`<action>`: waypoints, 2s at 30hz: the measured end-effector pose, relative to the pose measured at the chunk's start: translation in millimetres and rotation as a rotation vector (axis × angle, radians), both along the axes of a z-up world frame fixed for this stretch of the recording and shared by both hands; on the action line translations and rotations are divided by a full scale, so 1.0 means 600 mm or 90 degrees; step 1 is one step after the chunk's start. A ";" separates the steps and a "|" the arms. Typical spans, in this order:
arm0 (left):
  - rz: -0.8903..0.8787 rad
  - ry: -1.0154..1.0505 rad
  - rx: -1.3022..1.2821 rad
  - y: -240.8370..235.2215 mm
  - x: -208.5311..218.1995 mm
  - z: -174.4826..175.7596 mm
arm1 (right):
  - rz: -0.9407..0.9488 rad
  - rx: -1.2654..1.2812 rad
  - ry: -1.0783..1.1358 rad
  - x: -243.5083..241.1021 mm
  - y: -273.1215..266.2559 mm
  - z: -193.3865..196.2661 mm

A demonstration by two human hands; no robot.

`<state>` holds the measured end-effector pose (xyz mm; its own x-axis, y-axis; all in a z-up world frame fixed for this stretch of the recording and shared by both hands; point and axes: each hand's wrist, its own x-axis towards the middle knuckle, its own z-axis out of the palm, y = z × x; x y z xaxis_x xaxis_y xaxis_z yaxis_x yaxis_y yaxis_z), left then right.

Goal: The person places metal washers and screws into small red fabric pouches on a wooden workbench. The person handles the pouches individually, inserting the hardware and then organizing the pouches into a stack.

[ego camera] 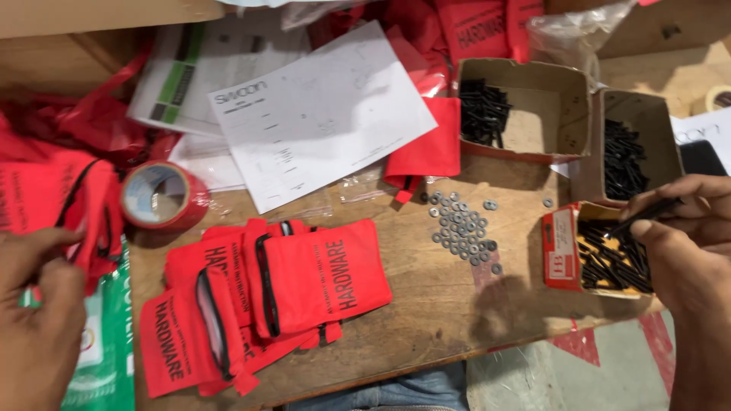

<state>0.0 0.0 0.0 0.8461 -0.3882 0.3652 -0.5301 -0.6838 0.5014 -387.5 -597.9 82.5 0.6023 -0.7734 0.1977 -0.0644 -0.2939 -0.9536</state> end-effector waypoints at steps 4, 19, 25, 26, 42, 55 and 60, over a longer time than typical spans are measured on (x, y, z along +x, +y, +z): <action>0.038 -0.044 0.047 -0.159 -0.127 0.179 | 0.219 0.041 -0.155 0.007 -0.010 -0.035; -0.235 -0.153 0.065 -0.296 -0.212 0.225 | 0.426 -0.120 0.230 0.275 0.217 0.076; -0.248 -0.100 0.021 -0.300 -0.219 0.235 | 0.491 -0.653 -0.049 0.343 0.349 0.106; -0.250 -0.092 -0.010 -0.300 -0.220 0.234 | 0.509 -0.718 -0.048 0.346 0.353 0.106; -0.276 -0.091 -0.126 -0.307 -0.199 0.219 | 0.536 -0.807 0.038 0.348 0.342 0.125; -0.287 -0.072 -0.155 -0.281 -0.202 0.264 | 0.443 -0.608 0.062 0.302 0.270 0.117; -0.453 -0.034 -0.223 -0.308 -0.231 0.267 | 0.523 -0.564 0.067 0.277 0.264 0.075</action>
